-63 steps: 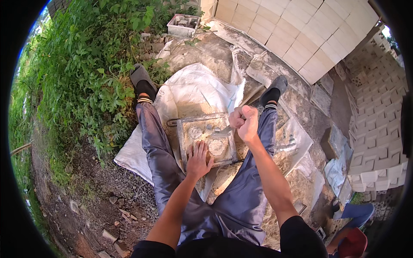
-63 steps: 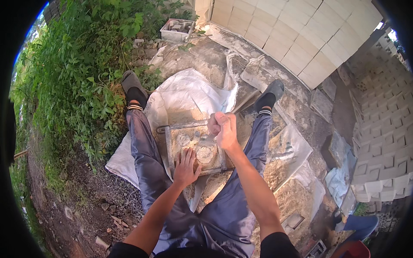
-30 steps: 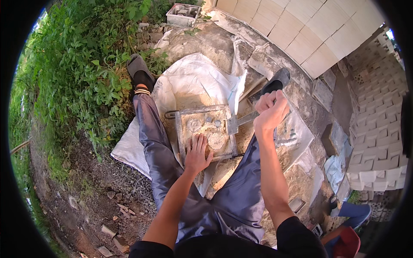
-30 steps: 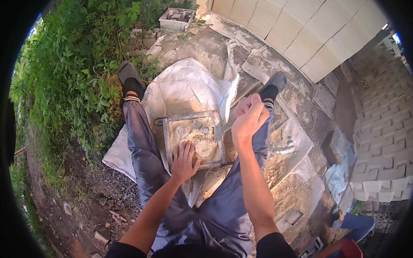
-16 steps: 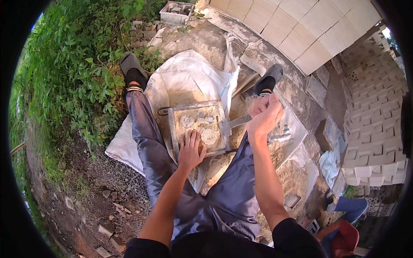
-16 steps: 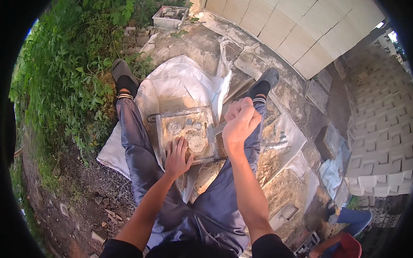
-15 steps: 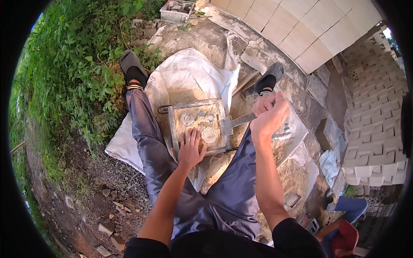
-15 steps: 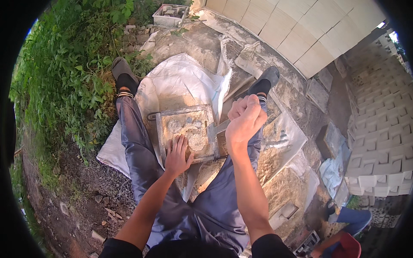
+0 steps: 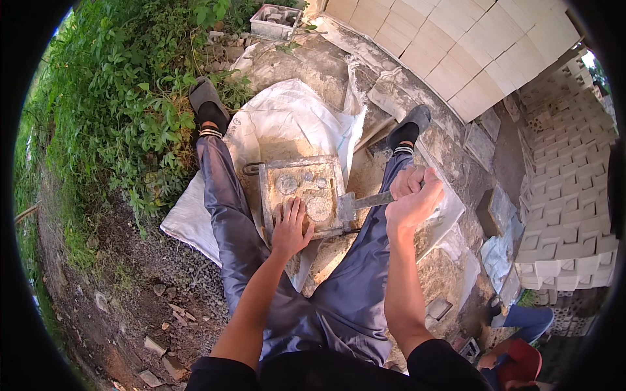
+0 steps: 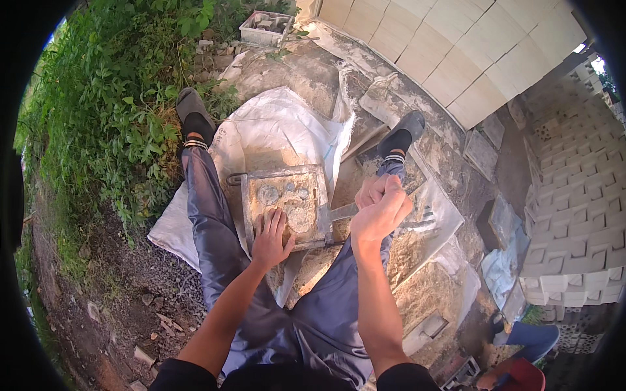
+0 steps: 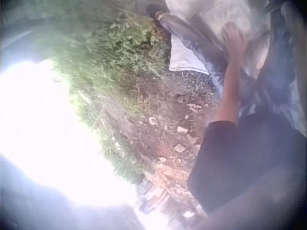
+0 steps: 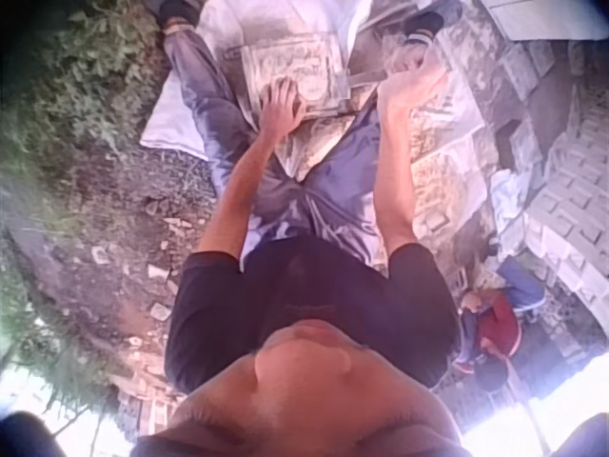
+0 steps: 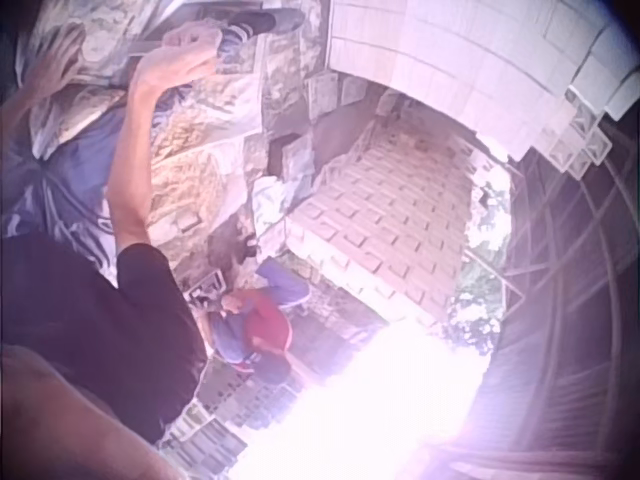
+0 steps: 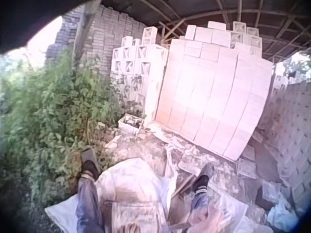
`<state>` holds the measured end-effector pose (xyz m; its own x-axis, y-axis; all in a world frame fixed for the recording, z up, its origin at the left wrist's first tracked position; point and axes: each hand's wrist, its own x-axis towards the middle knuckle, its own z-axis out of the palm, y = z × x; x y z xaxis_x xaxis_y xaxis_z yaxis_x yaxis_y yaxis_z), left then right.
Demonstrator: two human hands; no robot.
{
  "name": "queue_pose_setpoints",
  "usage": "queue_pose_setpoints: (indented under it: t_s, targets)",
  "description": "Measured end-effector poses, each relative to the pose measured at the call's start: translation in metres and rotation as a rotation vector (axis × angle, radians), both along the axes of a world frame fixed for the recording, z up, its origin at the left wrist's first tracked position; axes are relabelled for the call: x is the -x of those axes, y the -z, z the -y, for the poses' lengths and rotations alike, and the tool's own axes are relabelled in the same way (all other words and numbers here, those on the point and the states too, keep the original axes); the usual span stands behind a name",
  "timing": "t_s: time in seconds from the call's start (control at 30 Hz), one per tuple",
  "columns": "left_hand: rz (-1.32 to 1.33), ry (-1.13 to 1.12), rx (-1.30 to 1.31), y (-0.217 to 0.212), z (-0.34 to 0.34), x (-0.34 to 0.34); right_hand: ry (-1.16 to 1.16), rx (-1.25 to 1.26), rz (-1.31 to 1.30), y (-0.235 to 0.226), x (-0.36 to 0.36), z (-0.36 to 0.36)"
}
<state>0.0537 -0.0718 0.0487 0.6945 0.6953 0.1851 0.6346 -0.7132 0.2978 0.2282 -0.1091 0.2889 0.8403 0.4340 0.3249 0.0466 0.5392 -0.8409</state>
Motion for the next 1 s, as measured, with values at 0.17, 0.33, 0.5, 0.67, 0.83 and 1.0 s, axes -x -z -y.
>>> queue_pose_setpoints:
  t_s: [0.17,0.33,0.5,0.67,0.83,1.0]
  targets:
    - [-0.018,0.011,0.019,-0.001,0.002,-0.002,-0.001,0.055,-0.040,0.071,0.006,0.004]
    - [-0.003,-0.004,-0.004,0.000,-0.005,-0.002,-0.013,-0.013,-0.028,0.025,0.005,0.011]
    - [-0.005,0.029,0.054,-0.001,0.000,-0.004,0.047,0.093,0.131,0.071,0.003,0.012]
    - [-0.019,0.134,0.089,0.005,-0.016,0.011,-0.049,0.071,-0.032,0.066,0.008,0.013]
    - [-0.061,0.038,0.162,0.025,-0.035,0.050,-0.034,0.006,-0.058,0.001,0.008,0.019]
    - [-0.157,0.044,0.156,0.015,-0.029,0.034,-0.056,0.057,0.024,0.061,-0.004,0.002]
